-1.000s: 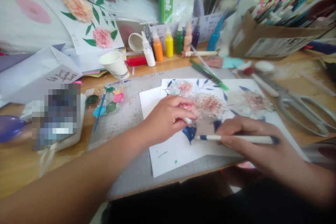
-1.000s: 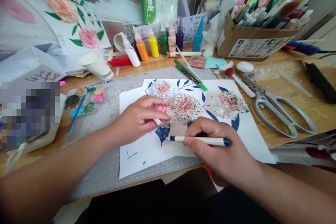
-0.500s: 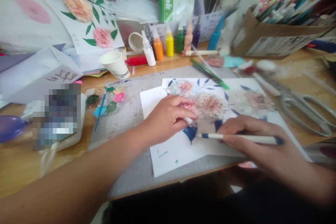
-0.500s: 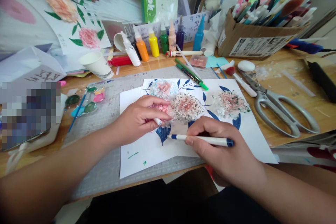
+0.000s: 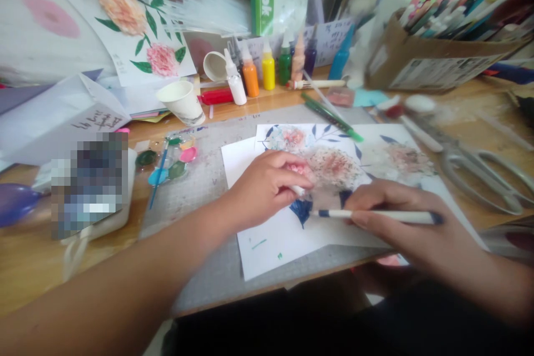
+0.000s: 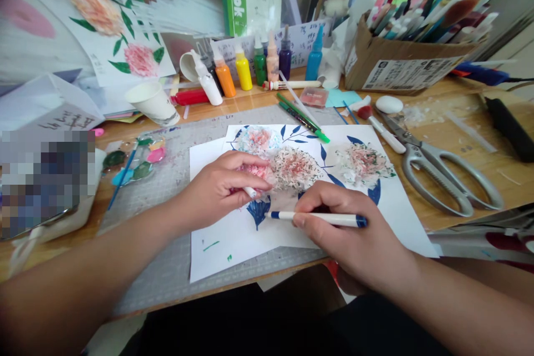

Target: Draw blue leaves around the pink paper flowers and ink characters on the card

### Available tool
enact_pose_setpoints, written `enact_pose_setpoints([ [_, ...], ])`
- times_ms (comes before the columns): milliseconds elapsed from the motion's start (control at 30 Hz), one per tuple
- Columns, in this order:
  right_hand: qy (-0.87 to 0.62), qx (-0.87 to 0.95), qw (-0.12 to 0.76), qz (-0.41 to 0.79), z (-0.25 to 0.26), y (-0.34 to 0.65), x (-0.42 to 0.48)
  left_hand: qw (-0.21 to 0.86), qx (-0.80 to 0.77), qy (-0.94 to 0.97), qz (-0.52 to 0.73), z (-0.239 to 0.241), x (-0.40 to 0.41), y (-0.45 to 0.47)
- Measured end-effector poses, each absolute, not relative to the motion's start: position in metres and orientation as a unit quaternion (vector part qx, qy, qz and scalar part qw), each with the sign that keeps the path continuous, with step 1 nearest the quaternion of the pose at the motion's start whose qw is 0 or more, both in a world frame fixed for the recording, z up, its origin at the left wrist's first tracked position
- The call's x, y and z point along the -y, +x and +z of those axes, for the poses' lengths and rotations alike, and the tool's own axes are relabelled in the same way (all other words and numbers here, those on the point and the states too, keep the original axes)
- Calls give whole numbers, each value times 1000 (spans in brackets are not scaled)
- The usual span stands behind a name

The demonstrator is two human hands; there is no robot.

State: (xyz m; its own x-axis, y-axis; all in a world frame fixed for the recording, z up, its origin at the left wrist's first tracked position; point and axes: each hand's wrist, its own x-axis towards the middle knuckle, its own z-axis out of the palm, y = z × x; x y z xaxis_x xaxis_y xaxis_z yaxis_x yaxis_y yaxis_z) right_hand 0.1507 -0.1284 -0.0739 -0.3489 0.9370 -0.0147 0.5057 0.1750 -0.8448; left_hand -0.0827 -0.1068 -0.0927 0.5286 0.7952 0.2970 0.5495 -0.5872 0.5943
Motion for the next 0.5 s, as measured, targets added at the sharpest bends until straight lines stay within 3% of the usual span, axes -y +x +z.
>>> enact_pose_setpoints([
  [500,-490,724,290,390,-79,143,129,216,-396,848,278,-92,107,-83],
])
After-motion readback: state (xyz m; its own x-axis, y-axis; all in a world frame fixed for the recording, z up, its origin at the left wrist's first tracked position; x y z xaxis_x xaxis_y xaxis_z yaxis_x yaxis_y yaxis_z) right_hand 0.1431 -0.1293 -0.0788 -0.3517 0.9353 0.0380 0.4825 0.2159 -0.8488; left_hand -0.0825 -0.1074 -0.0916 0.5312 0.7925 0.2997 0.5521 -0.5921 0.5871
